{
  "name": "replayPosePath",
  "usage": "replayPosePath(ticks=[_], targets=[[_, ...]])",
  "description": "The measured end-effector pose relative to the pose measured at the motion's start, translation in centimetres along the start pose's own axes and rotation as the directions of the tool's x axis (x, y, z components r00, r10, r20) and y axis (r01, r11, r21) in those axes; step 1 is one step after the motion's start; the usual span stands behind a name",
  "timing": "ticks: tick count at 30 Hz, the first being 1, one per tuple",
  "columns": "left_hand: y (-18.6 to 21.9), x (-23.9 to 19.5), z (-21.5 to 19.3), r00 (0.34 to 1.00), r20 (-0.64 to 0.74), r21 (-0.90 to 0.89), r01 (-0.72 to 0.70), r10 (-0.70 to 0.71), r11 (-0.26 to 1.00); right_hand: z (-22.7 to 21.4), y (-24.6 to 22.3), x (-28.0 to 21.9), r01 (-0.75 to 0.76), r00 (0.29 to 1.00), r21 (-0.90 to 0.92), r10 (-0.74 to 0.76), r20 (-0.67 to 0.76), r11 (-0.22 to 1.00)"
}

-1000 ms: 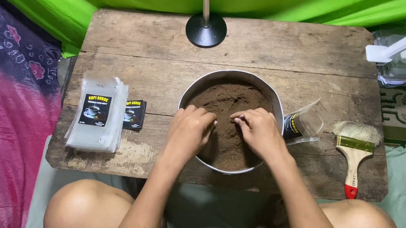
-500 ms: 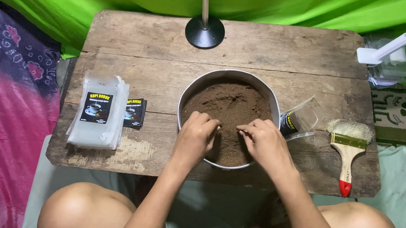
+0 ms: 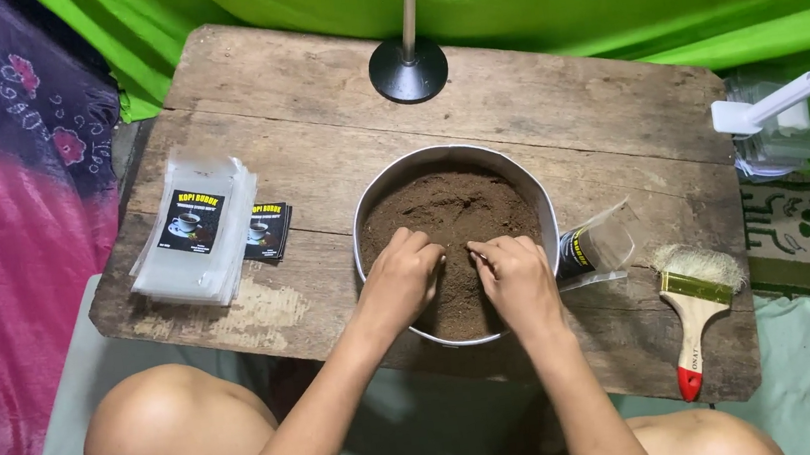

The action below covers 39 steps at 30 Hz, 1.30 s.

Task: Searching for small snack items within a bowl of coffee grounds and placing them into small plastic bags.

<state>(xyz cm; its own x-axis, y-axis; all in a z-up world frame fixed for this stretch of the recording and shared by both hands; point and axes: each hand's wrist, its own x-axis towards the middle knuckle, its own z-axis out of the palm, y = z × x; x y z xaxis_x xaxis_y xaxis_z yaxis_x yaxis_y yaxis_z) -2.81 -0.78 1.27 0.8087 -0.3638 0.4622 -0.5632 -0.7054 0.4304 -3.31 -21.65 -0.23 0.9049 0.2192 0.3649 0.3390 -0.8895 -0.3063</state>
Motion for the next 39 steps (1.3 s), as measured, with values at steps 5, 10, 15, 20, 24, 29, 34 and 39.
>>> replayPosePath(ticks=[5,10,15,20,24,29,34,39], targets=[[-0.6,1.1,0.5,0.998,0.044,-0.043,0.054,-0.052,0.998,0.3,0.2,0.8,-0.018,1.0,0.019,0.019,-0.018,1.0],[-0.8,2.4,0.3,0.995,0.045,-0.112,0.088,-0.084,0.99,0.1,0.5,1.8,-0.054,0.998,0.042,0.055,-0.036,0.998],[-2.3,3.6,2.1,0.99,0.079,-0.11,0.125,-0.117,0.986,-0.9,0.8,4.0,-0.113,0.989,0.058,0.118,-0.089,0.992],[-4.1,6.3,0.7,0.984,-0.002,-0.115,0.176,-0.178,0.978,-0.6,1.8,6.1,-0.146,0.985,0.055,0.151,-0.082,0.988],[-5.8,6.3,2.1,0.98,0.015,0.003,0.2,-0.2,0.98,3.8,4.7,5.4,-0.172,0.984,0.029,0.173,-0.037,0.985],[-6.0,5.0,4.3,0.971,0.09,-0.008,0.224,-0.222,0.975,2.9,3.5,4.8,-0.17,0.985,0.024,0.17,0.028,0.985],[-5.5,4.2,3.8,0.966,0.122,-0.083,0.237,-0.226,0.968,3.2,3.9,3.8,-0.146,0.988,0.089,0.141,0.059,0.985],[-4.8,2.8,2.7,0.966,0.176,-0.121,0.212,-0.189,0.97,-0.2,1.8,2.8,-0.082,0.991,0.152,0.064,0.118,0.985]])
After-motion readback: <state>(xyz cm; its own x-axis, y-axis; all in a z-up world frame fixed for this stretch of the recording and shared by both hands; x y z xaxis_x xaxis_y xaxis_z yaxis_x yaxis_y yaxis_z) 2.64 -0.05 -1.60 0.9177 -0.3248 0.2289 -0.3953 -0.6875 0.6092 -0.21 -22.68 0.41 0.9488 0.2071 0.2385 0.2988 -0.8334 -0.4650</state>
